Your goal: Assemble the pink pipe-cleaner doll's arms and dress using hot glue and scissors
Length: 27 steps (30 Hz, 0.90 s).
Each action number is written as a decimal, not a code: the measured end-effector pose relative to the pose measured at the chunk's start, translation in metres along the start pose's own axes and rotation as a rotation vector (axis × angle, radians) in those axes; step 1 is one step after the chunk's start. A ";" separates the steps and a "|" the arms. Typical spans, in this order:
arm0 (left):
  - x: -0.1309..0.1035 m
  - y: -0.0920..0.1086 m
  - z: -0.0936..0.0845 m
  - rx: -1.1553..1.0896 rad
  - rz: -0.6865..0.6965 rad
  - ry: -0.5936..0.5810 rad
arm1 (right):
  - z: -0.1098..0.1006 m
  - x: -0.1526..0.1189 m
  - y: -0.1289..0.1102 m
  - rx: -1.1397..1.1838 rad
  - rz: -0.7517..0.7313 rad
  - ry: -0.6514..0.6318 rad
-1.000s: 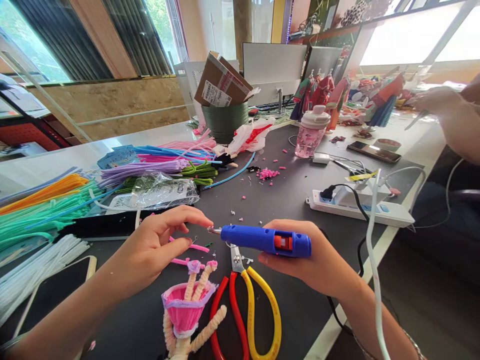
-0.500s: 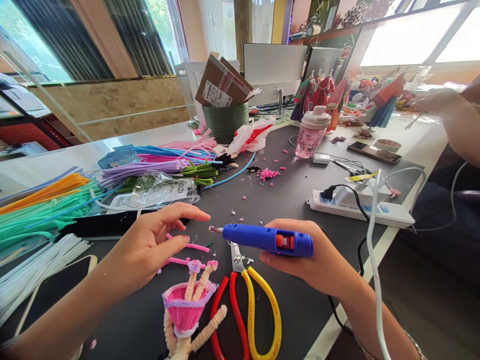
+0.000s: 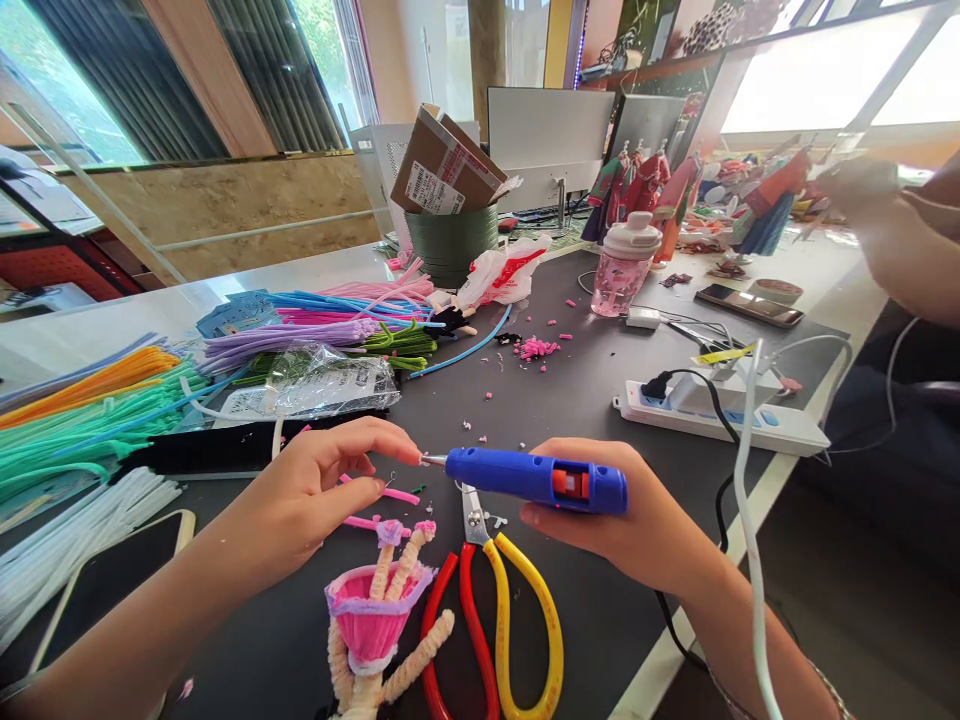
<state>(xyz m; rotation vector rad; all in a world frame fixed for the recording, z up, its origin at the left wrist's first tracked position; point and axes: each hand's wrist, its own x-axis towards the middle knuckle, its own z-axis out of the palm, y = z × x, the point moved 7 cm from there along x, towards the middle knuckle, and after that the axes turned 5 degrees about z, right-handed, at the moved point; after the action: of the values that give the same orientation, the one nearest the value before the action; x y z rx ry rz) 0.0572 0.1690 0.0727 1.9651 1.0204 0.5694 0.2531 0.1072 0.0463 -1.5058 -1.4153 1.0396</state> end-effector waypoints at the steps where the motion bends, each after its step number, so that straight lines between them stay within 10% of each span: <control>1: 0.000 0.000 0.000 -0.007 0.002 -0.003 | 0.000 0.000 0.000 0.000 0.000 -0.002; 27: -0.002 0.004 -0.004 0.003 0.005 0.027 | -0.001 0.001 -0.001 -0.106 -0.073 0.019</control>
<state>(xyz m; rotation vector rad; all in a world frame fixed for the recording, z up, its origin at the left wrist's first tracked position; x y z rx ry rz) 0.0549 0.1678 0.0780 1.9680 1.0334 0.5995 0.2534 0.1085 0.0477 -1.5236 -1.5214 0.9162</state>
